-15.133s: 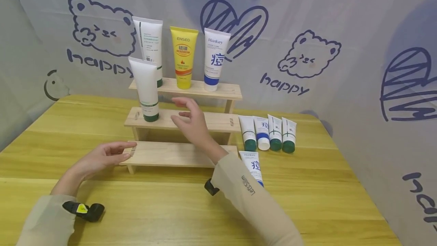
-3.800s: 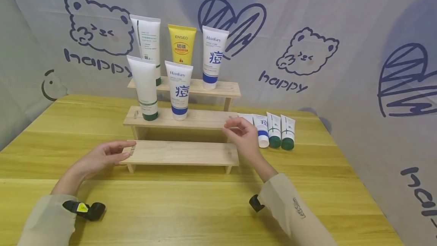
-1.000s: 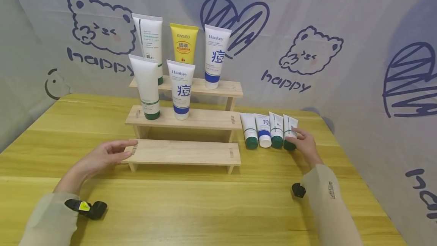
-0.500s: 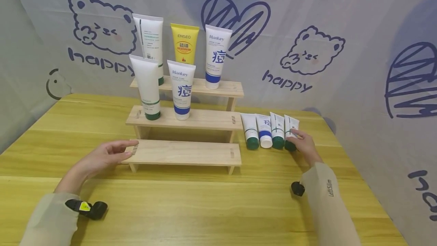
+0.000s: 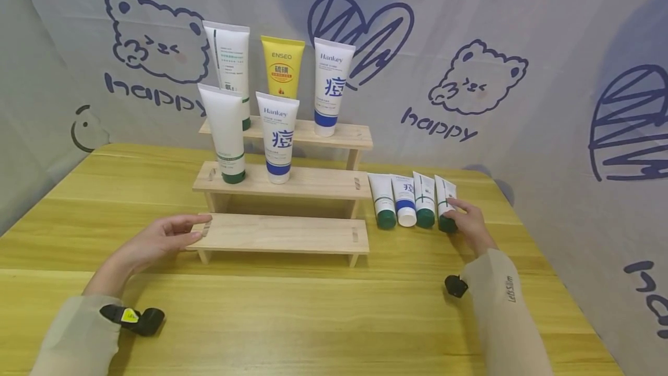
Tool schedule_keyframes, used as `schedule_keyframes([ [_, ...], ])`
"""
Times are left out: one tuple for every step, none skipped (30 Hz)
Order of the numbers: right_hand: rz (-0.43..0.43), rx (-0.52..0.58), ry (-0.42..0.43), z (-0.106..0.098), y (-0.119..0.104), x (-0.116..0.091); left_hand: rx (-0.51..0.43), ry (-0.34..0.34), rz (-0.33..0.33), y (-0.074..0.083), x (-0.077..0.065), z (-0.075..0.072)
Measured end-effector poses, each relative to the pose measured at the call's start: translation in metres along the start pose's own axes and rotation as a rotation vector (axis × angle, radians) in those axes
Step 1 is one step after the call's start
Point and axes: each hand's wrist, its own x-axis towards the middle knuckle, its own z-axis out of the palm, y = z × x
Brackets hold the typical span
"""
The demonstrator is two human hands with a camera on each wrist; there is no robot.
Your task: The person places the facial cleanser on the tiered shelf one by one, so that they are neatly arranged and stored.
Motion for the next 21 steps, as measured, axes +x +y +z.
schedule_keyframes([
  [0.001, -0.004, -0.005, -0.0002, -0.0005, 0.0003, -0.006, -0.001, 0.003, 0.0001, 0.0000, 0.0001],
  [0.003, -0.004, -0.014, -0.0008, -0.0006, 0.0009, -0.008, -0.002, 0.006, 0.0001, 0.0001, 0.0001],
  [0.006, -0.006, -0.024, -0.0012, -0.0012, 0.0011, -0.011, -0.003, 0.009, 0.0001, 0.0001, 0.0001],
  [0.012, -0.003, -0.033, -0.0019, -0.0015, 0.0014, -0.011, -0.003, 0.010, 0.0002, 0.0001, 0.0002],
  [0.018, -0.001, -0.041, -0.0024, -0.0019, 0.0015, -0.012, -0.004, 0.011, 0.0002, 0.0002, 0.0002],
  [0.026, 0.006, -0.049, -0.0030, -0.0022, 0.0016, -0.013, -0.004, 0.012, 0.0003, 0.0002, 0.0002],
  [0.032, 0.009, -0.055, -0.0034, -0.0027, 0.0013, -0.013, -0.005, 0.012, 0.0004, 0.0002, 0.0003],
  [0.036, 0.011, -0.061, -0.0039, -0.0028, 0.0012, -0.013, -0.005, 0.012, 0.0005, 0.0002, 0.0003],
  [0.036, 0.010, -0.067, -0.0043, -0.0032, 0.0007, -0.012, -0.005, 0.011, 0.0006, 0.0002, 0.0003],
  [0.033, 0.010, -0.070, -0.0049, -0.0034, 0.0002, -0.011, -0.005, 0.009, 0.0005, 0.0002, 0.0003],
  [0.030, 0.015, -0.073, -0.0053, -0.0037, -0.0005, -0.008, -0.004, 0.008, 0.0006, 0.0002, 0.0003],
  [0.024, 0.016, -0.075, -0.0059, -0.0037, -0.0011, -0.004, -0.004, 0.008, 0.0006, 0.0001, 0.0003],
  [0.019, 0.019, -0.075, -0.0061, -0.0041, -0.0021, -0.001, -0.003, 0.007, 0.0006, 0.0001, 0.0004],
  [0.015, 0.031, -0.076, -0.0066, -0.0043, -0.0029, 0.001, -0.002, 0.006, 0.0006, 0.0001, 0.0003],
  [0.010, 0.043, -0.076, -0.0070, -0.0047, -0.0037, 0.002, -0.001, 0.006, 0.0006, 0.0002, 0.0003],
  [0.009, 0.058, -0.075, -0.0073, -0.0052, -0.0043, 0.003, -0.001, 0.005, 0.0006, 0.0002, 0.0003],
  [0.007, 0.082, -0.073, -0.0074, -0.0057, -0.0048, 0.002, -0.001, 0.005, 0.0006, 0.0002, 0.0003],
  [0.005, 0.100, -0.072, -0.0075, -0.0063, -0.0051, 0.002, -0.001, 0.006, 0.0005, 0.0003, 0.0002],
  [0.007, 0.130, -0.069, -0.0074, -0.0072, -0.0055, 0.001, 0.000, 0.006, 0.0004, 0.0002, 0.0001],
  [0.008, 0.160, -0.068, -0.0076, -0.0080, -0.0057, -0.003, -0.001, 0.006, 0.0002, 0.0002, 0.0000],
  [0.010, 0.186, -0.064, -0.0075, -0.0087, -0.0058, -0.007, -0.002, 0.006, 0.0000, 0.0002, -0.0002],
])
